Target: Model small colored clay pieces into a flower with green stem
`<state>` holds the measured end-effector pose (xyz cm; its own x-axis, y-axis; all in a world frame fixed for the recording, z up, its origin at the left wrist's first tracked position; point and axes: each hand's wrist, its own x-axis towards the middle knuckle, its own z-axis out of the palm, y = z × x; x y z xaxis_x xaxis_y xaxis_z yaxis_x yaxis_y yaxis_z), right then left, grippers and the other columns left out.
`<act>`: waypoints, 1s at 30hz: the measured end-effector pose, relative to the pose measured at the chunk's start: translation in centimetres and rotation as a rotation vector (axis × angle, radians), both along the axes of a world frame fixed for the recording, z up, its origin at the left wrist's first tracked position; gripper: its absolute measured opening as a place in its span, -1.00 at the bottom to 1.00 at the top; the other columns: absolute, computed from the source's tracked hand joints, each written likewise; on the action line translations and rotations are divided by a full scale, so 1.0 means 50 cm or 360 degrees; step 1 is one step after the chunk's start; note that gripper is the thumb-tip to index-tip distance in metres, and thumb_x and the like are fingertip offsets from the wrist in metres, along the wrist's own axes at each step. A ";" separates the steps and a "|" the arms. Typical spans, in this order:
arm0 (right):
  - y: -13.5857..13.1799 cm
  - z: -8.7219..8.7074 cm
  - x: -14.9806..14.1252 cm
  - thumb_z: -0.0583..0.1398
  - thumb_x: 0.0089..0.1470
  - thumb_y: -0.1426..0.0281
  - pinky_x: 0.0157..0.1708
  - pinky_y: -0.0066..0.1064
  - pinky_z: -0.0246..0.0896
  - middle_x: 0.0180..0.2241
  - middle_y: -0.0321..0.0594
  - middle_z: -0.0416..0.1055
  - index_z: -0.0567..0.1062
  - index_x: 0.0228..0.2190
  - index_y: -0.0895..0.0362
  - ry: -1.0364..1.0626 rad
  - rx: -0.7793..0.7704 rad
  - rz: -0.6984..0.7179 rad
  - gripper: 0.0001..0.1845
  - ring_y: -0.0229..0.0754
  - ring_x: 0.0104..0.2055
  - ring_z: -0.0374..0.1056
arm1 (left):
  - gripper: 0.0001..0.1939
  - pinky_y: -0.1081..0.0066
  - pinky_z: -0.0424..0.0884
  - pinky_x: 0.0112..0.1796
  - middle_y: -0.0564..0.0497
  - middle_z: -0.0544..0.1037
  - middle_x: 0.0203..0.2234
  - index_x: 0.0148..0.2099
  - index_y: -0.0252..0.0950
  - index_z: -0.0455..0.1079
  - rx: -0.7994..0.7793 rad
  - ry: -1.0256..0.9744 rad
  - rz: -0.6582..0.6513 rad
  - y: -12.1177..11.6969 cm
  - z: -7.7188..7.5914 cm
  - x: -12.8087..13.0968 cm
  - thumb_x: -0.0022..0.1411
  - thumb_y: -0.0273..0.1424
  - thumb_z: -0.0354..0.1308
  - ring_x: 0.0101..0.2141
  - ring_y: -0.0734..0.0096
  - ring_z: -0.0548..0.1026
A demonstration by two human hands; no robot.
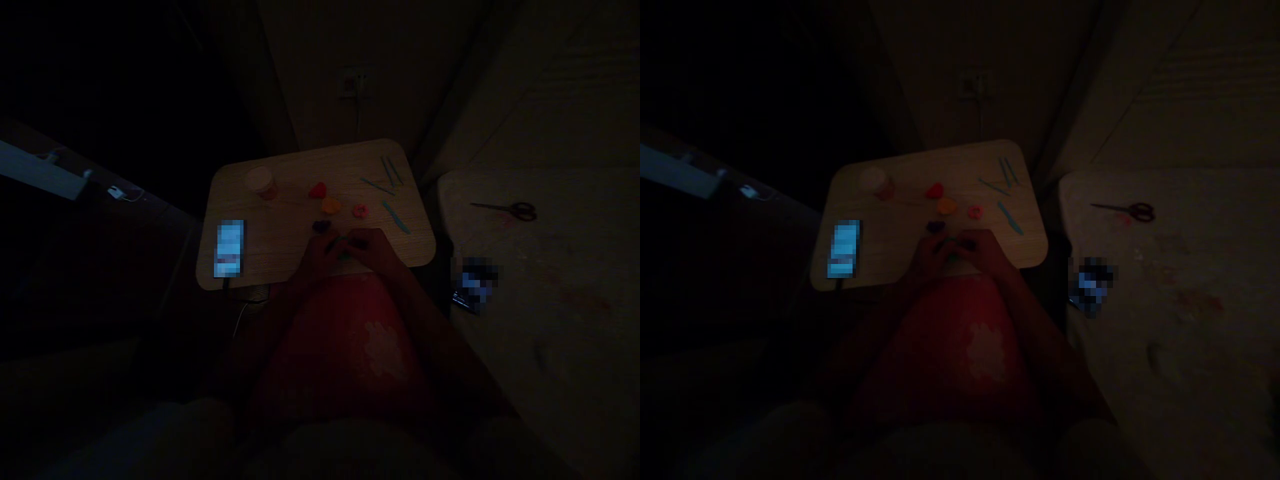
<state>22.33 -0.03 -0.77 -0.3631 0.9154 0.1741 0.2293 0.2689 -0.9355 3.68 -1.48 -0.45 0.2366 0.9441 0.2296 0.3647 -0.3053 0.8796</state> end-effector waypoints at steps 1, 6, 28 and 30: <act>-0.001 0.002 -0.002 0.33 0.10 0.10 -0.43 -0.40 0.03 -0.54 -0.36 0.28 0.45 -0.52 0.11 0.0025 -0.0010 0.0017 -0.62 -0.29 -0.47 0.14 | -0.58 0.38 0.27 -0.40 0.08 0.42 -0.52 -0.38 -0.26 0.38 -0.0010 -0.0026 0.0042 0.002 -0.004 -0.001 0.41 -0.05 0.14 -0.45 0.40 0.35; -0.006 0.010 -0.007 0.36 0.09 0.05 -0.46 -0.41 -0.01 -0.55 -0.39 0.26 0.42 -0.50 0.10 0.0017 -0.0020 0.0046 -0.58 -0.30 -0.47 0.11 | -0.57 0.38 0.32 -0.40 0.08 0.46 -0.55 -0.40 -0.25 0.43 -0.0030 -0.0116 0.0166 0.009 -0.013 -0.009 0.35 -0.03 0.20 -0.47 0.39 0.36; 0.007 -0.029 -0.006 0.35 0.05 -0.08 -0.39 -0.34 0.23 -0.39 -0.26 0.43 0.45 -0.34 0.03 0.0511 -0.0233 -0.0326 -0.54 -0.19 -0.39 0.31 | -0.68 0.06 0.37 0.11 -0.16 0.54 -0.03 0.08 -0.23 0.48 0.0465 0.0558 0.0227 0.046 -0.003 -0.076 0.33 -0.23 0.27 0.00 0.05 0.45; 0.009 -0.037 -0.006 0.33 0.08 -0.07 -0.38 -0.33 0.27 -0.35 -0.23 0.45 0.44 -0.28 0.01 0.0490 -0.0230 -0.0351 -0.56 -0.15 -0.36 0.33 | -0.77 0.07 0.38 0.08 -0.14 0.56 -0.08 0.03 -0.23 0.50 0.0435 0.0568 0.0260 0.055 -0.013 -0.083 0.37 -0.31 0.21 -0.04 0.06 0.46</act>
<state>22.04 0.40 -2.64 -0.1064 0.9885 0.1078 -0.0303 0.1051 -0.9940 -0.48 1.26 -1.07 0.1995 0.8919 0.4058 0.6919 -0.4215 0.5862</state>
